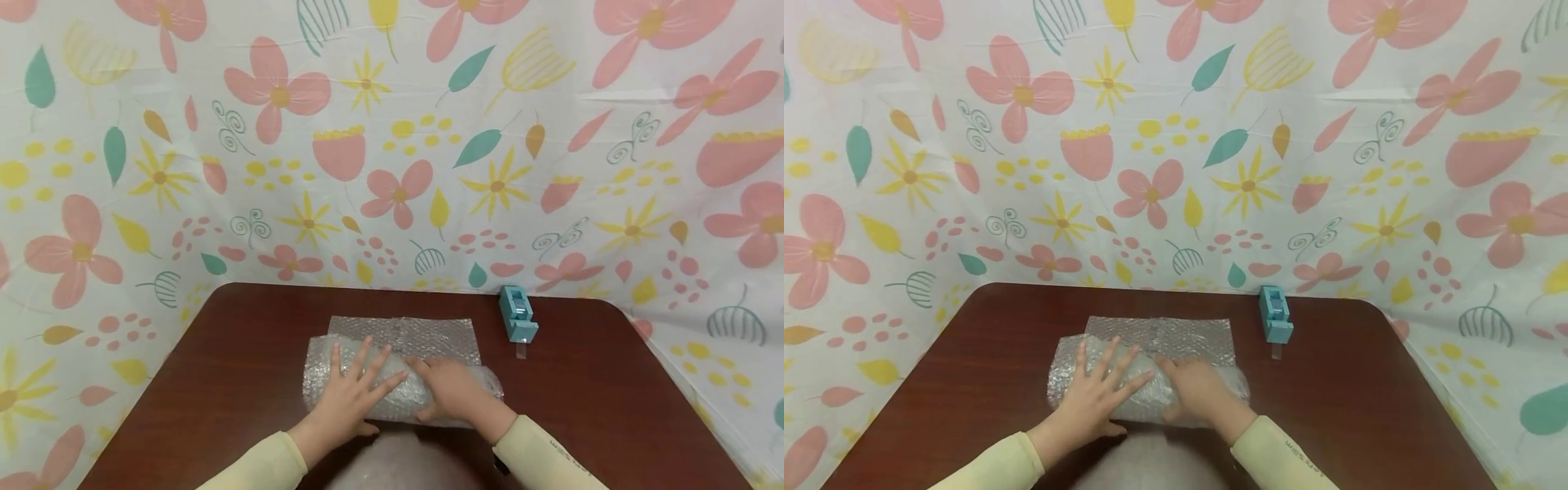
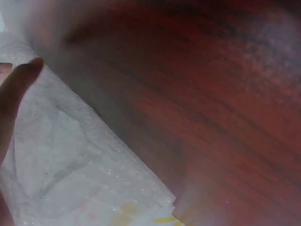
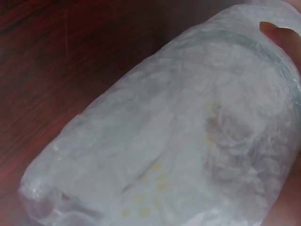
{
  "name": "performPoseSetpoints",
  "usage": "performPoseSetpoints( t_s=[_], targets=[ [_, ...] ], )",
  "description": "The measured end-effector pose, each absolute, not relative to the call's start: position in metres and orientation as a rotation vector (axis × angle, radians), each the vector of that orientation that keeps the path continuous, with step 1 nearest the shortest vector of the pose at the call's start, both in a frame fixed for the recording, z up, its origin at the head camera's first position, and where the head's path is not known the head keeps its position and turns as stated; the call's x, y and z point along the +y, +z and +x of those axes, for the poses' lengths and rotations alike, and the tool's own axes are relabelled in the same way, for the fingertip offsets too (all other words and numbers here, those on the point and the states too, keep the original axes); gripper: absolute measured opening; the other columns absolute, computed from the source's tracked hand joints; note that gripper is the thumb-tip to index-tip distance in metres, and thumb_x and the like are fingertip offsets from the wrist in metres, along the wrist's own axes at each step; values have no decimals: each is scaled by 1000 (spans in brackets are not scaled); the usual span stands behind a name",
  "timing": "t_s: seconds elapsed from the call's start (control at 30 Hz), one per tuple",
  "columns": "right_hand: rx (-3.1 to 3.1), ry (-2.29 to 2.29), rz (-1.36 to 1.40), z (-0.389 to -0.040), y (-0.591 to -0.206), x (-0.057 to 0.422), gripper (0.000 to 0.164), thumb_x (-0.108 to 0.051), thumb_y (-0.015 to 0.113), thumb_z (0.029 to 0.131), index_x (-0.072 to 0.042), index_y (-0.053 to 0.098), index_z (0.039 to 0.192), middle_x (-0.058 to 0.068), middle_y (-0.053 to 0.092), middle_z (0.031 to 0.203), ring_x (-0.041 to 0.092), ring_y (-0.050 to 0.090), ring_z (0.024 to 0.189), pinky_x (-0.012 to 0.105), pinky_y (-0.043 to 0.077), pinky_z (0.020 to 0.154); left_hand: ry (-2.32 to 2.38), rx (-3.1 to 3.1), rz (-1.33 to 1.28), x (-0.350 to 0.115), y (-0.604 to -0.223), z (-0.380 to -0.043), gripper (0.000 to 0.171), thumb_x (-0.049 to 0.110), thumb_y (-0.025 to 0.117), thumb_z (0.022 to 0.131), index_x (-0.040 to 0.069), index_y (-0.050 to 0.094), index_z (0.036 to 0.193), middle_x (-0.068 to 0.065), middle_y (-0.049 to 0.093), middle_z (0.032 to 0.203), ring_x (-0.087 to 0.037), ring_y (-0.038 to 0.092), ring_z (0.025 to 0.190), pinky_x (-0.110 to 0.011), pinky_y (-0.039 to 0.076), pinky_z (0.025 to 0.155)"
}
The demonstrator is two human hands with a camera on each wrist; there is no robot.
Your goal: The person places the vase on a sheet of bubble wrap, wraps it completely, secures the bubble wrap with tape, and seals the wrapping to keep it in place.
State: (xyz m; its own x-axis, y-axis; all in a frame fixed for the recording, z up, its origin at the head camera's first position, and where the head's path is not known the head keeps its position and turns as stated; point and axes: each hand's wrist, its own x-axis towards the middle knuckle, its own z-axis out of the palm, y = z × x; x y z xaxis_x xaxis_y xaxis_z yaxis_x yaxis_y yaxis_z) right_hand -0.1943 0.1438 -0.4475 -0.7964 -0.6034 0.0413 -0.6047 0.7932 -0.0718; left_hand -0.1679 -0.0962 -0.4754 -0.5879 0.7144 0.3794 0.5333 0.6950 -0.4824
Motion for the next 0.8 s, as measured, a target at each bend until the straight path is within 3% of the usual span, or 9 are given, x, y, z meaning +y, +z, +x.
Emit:
performPoseSetpoints(
  t_s=[0.23, 0.47, 0.8],
  targets=[
    [-2972, 213, 1007, -198, -443, 144, 93, -43, 92, 66, -7, 57, 143, 10, 77, 106, 26, 73, 90, 41, 61, 79, 489, -2386, -913, -94, -472, -168, 119, 86, 76, 59, 42, 28, 159, -7, 38, 164, -44, 46, 144, -70, 49, 102],
    [-2967, 263, 975, -194, -442, 148, 92, -40, 93, 63, -6, 58, 142, 14, 77, 111, 29, 74, 96, 43, 62, 82, 536, -2406, -914, -87, -472, -167, 119, 82, 78, 61, 41, 24, 159, -7, 49, 153, -39, 54, 135, -56, 55, 99],
    [-2980, 321, 1015, -196, -444, 147, 92, -40, 91, 64, -7, 58, 143, 13, 75, 118, 28, 73, 100, 43, 61, 85, 530, -2409, -917, -91, -470, -164, 118, 86, 76, 60, 40, 29, 158, -9, 53, 149, -37, 56, 130, -54, 56, 99]
  ],
)
